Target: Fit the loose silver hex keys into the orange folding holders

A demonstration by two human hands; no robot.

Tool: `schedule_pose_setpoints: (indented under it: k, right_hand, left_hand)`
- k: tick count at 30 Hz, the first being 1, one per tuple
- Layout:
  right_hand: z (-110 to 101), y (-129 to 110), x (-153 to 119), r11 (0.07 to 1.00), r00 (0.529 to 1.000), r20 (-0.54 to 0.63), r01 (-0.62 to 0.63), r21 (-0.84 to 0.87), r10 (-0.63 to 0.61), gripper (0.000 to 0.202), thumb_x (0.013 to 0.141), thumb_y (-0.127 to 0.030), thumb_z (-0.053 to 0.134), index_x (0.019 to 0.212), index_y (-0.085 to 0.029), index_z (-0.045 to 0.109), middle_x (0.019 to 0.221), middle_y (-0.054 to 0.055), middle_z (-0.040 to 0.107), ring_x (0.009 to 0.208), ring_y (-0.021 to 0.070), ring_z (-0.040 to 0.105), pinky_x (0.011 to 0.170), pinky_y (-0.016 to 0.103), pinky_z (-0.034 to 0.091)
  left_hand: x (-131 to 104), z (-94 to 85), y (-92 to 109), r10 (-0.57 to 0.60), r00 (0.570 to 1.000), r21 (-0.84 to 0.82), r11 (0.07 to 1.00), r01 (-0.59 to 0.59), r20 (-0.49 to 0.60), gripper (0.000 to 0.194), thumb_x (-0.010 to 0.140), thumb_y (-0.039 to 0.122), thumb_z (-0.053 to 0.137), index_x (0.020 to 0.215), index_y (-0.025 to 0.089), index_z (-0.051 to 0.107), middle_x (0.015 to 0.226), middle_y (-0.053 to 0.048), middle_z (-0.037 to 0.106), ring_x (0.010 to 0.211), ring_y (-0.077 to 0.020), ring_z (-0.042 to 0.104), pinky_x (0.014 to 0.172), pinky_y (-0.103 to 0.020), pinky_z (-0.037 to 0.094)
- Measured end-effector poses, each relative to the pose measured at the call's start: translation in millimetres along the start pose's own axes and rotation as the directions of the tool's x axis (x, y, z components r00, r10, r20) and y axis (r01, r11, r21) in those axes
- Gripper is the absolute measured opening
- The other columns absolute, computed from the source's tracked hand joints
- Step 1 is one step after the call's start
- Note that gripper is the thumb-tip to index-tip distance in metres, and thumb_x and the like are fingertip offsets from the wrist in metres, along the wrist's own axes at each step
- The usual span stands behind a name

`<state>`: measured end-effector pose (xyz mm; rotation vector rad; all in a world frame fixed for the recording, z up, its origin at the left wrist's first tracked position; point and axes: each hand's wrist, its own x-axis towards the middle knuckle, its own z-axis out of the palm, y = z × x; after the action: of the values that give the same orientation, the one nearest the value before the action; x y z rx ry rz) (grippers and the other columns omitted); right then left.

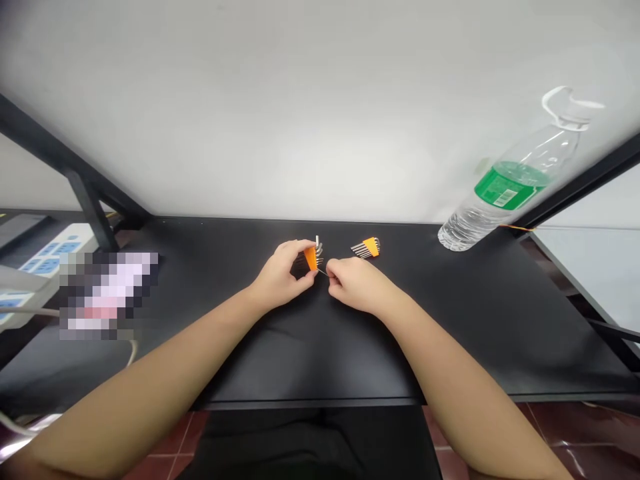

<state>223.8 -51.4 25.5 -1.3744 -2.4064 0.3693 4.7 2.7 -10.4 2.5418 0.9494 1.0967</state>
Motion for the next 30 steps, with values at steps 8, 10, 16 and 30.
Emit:
schedule_pose_setpoints:
  k: [8, 10, 16, 30]
  right_hand:
    - [-2, 0, 0, 0.999, 1.0, 0.016, -0.027, -0.018, 0.027, 0.013, 0.087, -0.008, 0.053, 0.082, -0.019, 0.057, 0.073, 0.0, 0.062, 0.065, 0.0138, 0.051, 0.063, 0.026, 0.033]
    - [-1, 1, 0, 0.999, 1.0, 0.026, -0.009, -0.042, 0.01, 0.014, 0.088, -0.008, 0.051, 0.081, -0.019, 0.057, 0.073, 0.001, 0.062, 0.065, 0.0138, 0.051, 0.063, 0.026, 0.032]
    - [-3, -3, -3, 0.984, 0.998, 0.055, -0.007, -0.179, 0.017, 0.015, 0.091, -0.011, 0.05, 0.081, -0.019, 0.058, 0.075, 0.003, 0.063, 0.065, 0.0147, 0.052, 0.063, 0.028, 0.032]
    - [12, 13, 10, 0.262, 0.949, 0.175, -0.245, 0.933, 0.264, 0.034, 0.081, -0.044, 0.082, 0.086, -0.019, 0.06, 0.064, -0.001, 0.069, 0.047, 0.0131, 0.063, 0.047, 0.026, 0.054]
  left_hand:
    - [-1, 1.0, -1, -0.05, 0.999, 0.001, 0.999, 0.05, 0.012, 0.052, 0.084, 0.021, 0.069, 0.134, 0.024, 0.055, 0.128, -0.008, 0.07, 0.119, -0.0259, 0.067, 0.109, -0.045, 0.052]
    - [-1, 1.0, -1, -0.055, 0.998, 0.001, 0.998, 0.055, 0.015, 0.051, 0.084, 0.021, 0.069, 0.134, 0.024, 0.056, 0.128, -0.008, 0.07, 0.119, -0.0257, 0.067, 0.109, -0.045, 0.052]
    - [1, -1.1, 2, 0.011, 0.997, 0.049, 0.999, -0.015, 0.08, 0.05, 0.087, 0.02, 0.065, 0.136, 0.023, 0.054, 0.13, -0.008, 0.07, 0.119, -0.0244, 0.068, 0.119, -0.049, 0.041]
    - [-3, -2.9, 8, 0.092, 0.995, 0.036, 0.995, -0.094, 0.03, 0.05, 0.087, 0.021, 0.066, 0.135, 0.025, 0.055, 0.128, -0.007, 0.073, 0.114, -0.0222, 0.071, 0.119, -0.048, 0.043]
